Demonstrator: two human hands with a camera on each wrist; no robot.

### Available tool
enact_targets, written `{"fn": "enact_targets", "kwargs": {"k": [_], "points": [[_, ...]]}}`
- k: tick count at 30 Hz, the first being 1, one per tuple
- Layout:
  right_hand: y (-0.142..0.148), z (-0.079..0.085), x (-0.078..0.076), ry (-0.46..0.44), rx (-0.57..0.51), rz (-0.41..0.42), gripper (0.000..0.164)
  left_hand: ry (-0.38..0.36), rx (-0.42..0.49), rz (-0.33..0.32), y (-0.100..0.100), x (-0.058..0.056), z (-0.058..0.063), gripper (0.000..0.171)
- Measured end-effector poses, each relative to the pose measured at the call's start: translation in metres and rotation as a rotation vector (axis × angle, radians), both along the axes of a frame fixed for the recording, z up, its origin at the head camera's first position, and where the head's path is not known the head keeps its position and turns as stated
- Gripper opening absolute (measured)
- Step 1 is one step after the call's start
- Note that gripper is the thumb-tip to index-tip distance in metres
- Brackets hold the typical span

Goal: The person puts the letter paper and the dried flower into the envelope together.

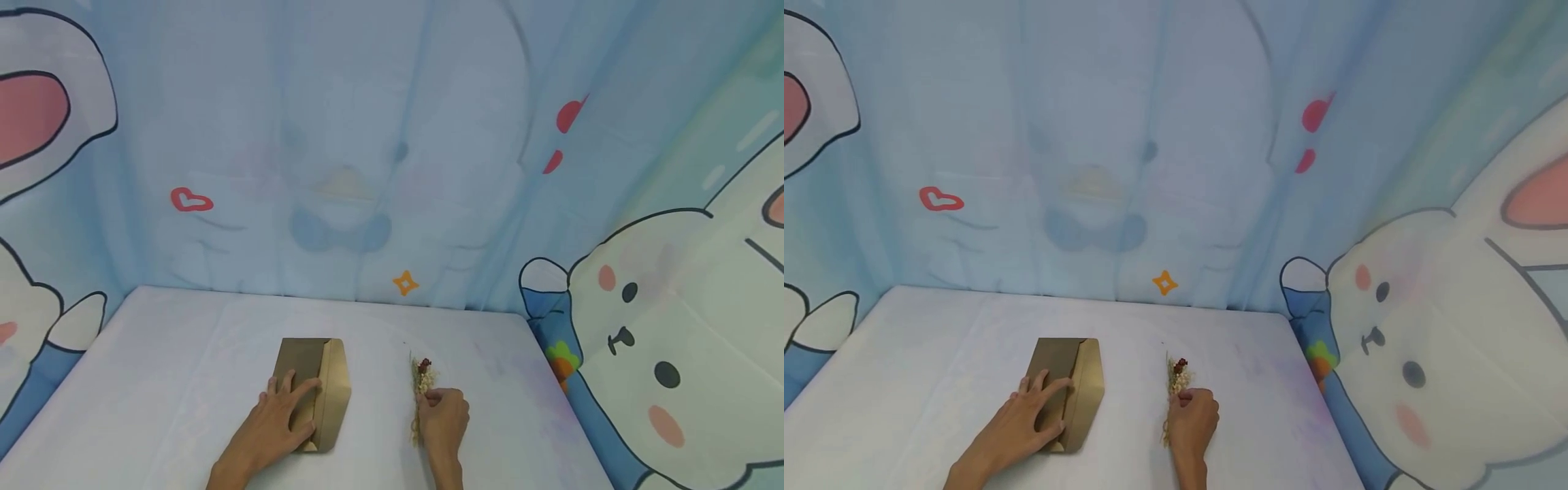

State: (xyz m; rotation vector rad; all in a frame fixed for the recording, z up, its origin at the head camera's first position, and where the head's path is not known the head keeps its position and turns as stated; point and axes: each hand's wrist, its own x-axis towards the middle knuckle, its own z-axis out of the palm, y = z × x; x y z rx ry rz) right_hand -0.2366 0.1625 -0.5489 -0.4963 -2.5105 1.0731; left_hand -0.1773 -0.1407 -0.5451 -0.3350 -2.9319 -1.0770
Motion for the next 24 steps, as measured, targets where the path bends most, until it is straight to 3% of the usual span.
{"fn": "enact_targets", "kwargs": {"k": [14,24], "points": [[-0.003,0.009,-0.001,0.113,-0.011,0.049,0.003,-0.018,-0.005,0.018,0.001,-0.001,0.001,0.069],[-0.020,0.013,-0.003,0.131,-0.041,0.090,0.003,-0.016,0.017,0.007,0.001,0.000,-0.001,0.067]]}}
